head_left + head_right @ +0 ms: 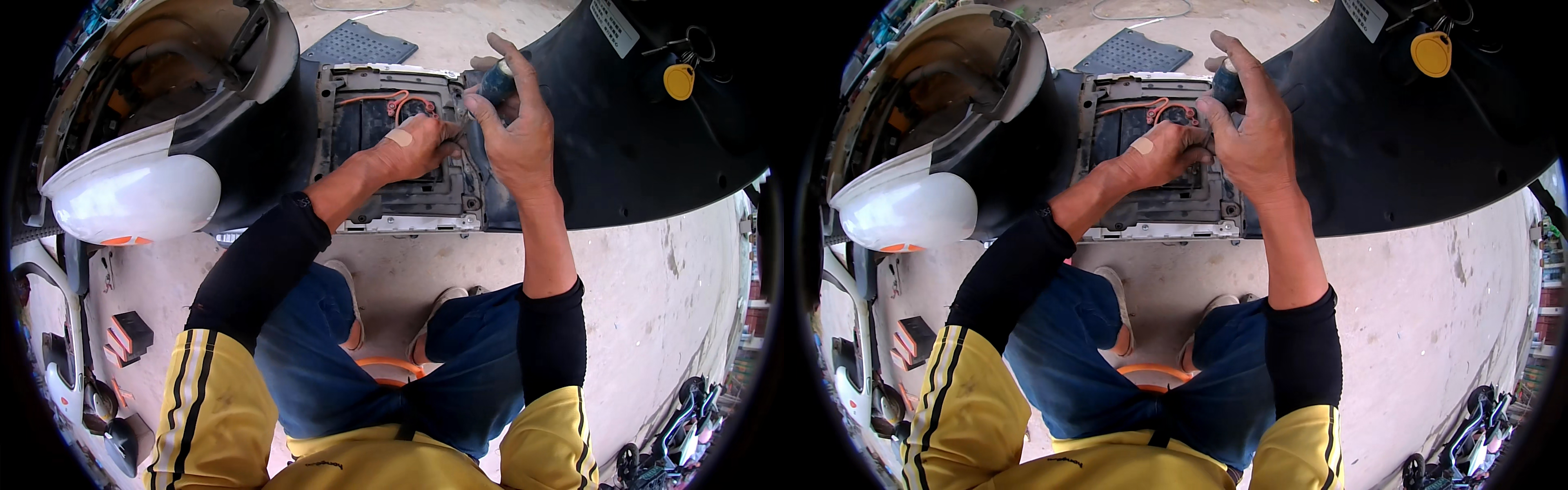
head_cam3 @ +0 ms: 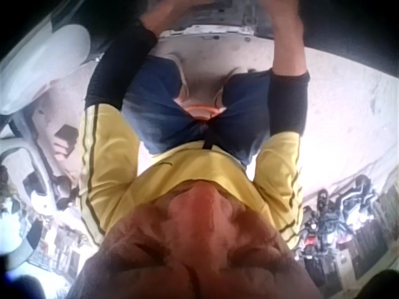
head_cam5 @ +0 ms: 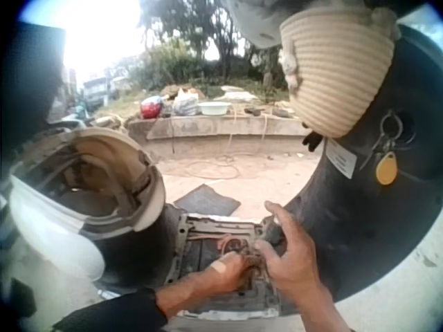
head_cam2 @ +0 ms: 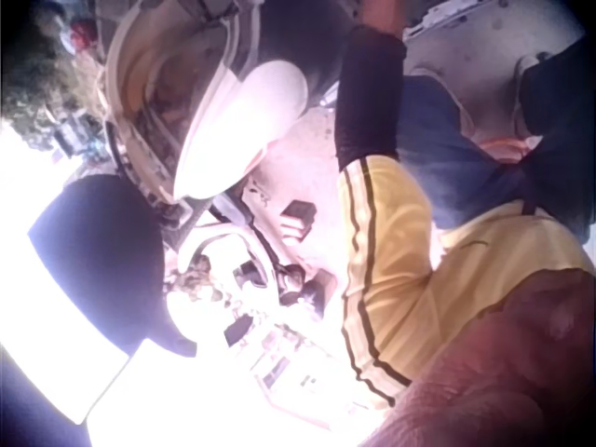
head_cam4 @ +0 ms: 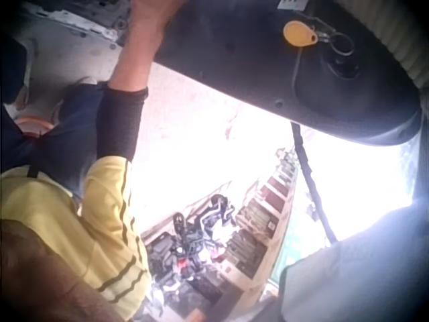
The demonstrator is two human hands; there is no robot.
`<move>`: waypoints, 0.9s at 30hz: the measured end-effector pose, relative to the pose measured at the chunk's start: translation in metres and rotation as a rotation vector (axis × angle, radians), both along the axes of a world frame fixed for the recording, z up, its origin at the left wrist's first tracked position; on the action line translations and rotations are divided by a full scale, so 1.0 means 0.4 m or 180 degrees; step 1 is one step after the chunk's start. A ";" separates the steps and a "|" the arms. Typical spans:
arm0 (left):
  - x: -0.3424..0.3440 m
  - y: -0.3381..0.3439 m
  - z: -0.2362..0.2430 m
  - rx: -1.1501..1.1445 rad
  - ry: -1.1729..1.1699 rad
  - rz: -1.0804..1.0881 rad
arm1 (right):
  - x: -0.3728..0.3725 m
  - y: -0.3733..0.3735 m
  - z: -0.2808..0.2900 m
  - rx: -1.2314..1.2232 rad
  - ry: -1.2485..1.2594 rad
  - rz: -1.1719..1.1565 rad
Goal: The person is repairing a white scooter by working on its internal components. They use a screwdriver to tighten screws on the battery and other parts, and later use a power drill to secure components under the seat. The person also handles a seat cover and places it on the scooter.
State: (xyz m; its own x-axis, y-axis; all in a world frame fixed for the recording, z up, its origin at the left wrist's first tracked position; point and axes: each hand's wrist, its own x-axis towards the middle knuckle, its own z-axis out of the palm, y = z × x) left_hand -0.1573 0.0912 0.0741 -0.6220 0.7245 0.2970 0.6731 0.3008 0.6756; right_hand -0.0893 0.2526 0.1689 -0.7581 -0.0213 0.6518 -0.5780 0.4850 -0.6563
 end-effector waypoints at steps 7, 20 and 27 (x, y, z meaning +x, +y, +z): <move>0.019 0.017 0.009 -0.0057 -0.0142 0.0392 | -0.007 0.000 0.009 0.0696 0.0503 -0.0561; 0.024 0.011 0.011 0.0043 -0.0137 0.0068 | 0.035 0.012 0.048 -0.0255 -0.0303 0.0256; 0.075 0.022 0.041 -0.0103 -0.0009 0.0702 | 0.044 0.015 0.041 0.0753 0.0151 -0.0569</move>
State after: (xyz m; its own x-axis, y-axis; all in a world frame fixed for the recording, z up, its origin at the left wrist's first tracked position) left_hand -0.1274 0.0999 0.0905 -0.7673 0.5799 0.2737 0.5865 0.4622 0.6651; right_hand -0.0717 0.2587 0.1855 -0.7323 -0.0456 0.6795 -0.4970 0.7180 -0.4874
